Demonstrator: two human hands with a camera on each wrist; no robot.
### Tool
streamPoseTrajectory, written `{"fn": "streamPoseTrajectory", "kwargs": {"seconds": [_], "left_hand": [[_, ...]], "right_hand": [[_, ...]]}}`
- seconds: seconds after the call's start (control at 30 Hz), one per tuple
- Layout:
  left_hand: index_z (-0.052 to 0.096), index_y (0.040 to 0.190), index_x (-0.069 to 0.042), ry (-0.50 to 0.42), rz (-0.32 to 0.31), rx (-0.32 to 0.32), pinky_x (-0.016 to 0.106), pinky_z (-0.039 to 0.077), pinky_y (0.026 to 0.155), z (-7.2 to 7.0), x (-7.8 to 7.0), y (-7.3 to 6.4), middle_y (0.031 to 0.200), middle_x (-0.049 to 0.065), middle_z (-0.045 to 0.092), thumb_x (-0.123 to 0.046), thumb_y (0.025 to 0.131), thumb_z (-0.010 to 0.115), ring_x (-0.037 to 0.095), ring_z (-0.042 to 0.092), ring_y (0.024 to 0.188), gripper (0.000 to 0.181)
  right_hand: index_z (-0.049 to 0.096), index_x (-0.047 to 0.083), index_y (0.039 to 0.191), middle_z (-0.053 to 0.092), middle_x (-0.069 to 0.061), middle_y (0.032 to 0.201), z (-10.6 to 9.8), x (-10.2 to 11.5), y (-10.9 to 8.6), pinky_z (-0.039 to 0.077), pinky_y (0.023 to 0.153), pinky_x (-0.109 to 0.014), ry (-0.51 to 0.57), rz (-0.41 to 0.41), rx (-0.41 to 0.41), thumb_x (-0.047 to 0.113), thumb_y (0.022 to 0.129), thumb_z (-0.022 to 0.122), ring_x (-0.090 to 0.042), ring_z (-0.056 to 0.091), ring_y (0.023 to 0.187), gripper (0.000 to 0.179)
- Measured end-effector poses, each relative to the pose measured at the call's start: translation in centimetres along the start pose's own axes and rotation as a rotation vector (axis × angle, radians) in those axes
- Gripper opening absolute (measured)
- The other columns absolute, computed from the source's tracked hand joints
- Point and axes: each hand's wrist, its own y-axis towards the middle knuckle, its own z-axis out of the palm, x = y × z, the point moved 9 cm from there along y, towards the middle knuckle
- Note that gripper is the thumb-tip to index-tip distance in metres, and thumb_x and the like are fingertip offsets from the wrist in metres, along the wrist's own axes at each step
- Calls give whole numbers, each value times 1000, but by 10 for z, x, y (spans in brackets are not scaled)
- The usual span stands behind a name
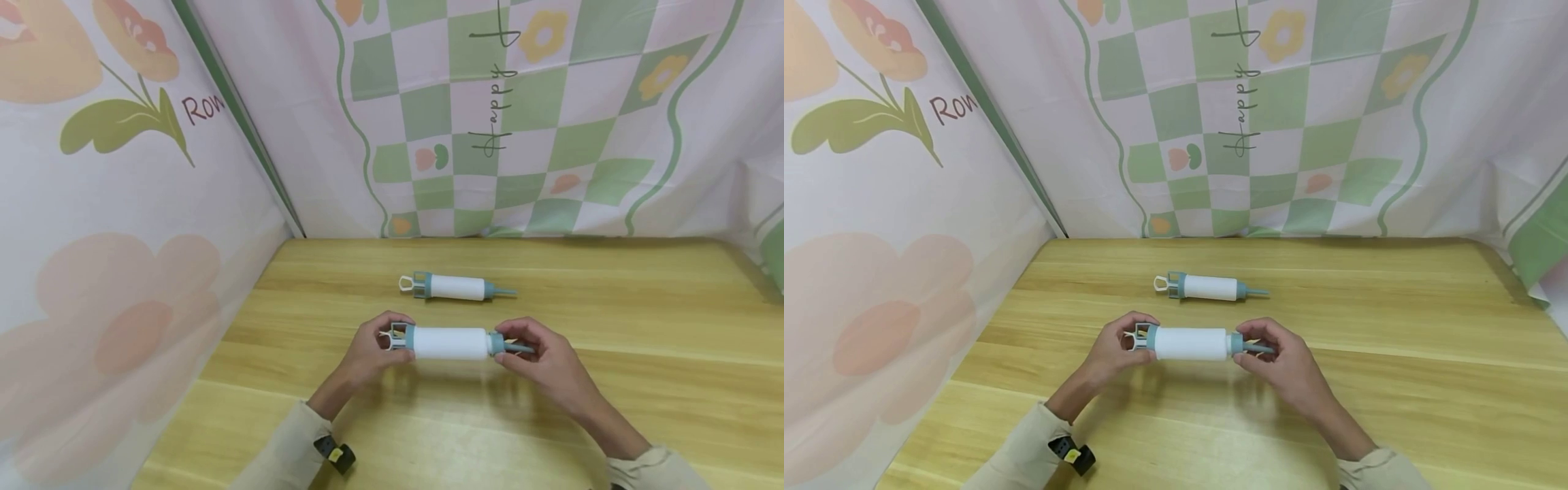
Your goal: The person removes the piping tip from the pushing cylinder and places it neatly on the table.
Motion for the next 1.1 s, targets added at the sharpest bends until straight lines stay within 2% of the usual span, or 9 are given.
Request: {"fn": "streamPoseTrajectory", "kwargs": {"seconds": [0.13,0.33,0.57,0.77,0.93,1.1], "left_hand": [[63,123,-5,4,-1,1,34,52,80,-1,1,1,116,19,60,-1,80,77,22,60,88,45],[63,123,-5,19,13,11,33,51,79,-1,-1,1,116,18,61,-4,80,78,22,60,88,46],[65,122,-9,24,7,38,35,51,80,-2,-2,2,116,14,63,-5,79,81,23,60,92,46],[66,119,-7,33,11,52,36,51,81,-3,-4,2,113,9,64,-5,78,83,24,58,97,45],[65,120,-6,35,3,98,39,53,84,-2,-4,3,115,9,63,-4,78,83,26,60,101,46],[65,120,-10,49,-14,150,40,55,84,0,-4,6,115,9,63,-9,76,86,27,62,102,48]], "right_hand": [[62,-3,117,67,-12,107,-2,0,-1,56,76,-25,-26,4,-7,0,89,74,-14,67,91,31],[63,-2,117,69,-8,105,-9,-1,-3,55,76,-23,-47,-2,-27,0,88,75,-14,67,89,31],[63,-3,117,70,-5,103,-16,-6,-7,55,75,-22,-54,14,-47,-1,88,75,-13,66,88,32],[63,-3,118,69,-5,104,-21,-7,-9,54,74,-21,-67,11,-56,-1,89,73,-12,65,89,30],[62,-4,117,69,-6,103,-26,-7,-12,54,75,-21,-81,11,-59,1,92,71,-13,65,89,27],[61,-5,118,69,-6,103,-30,-9,-14,55,76,-23,-63,20,-53,2,93,69,-12,65,90,26]]}}
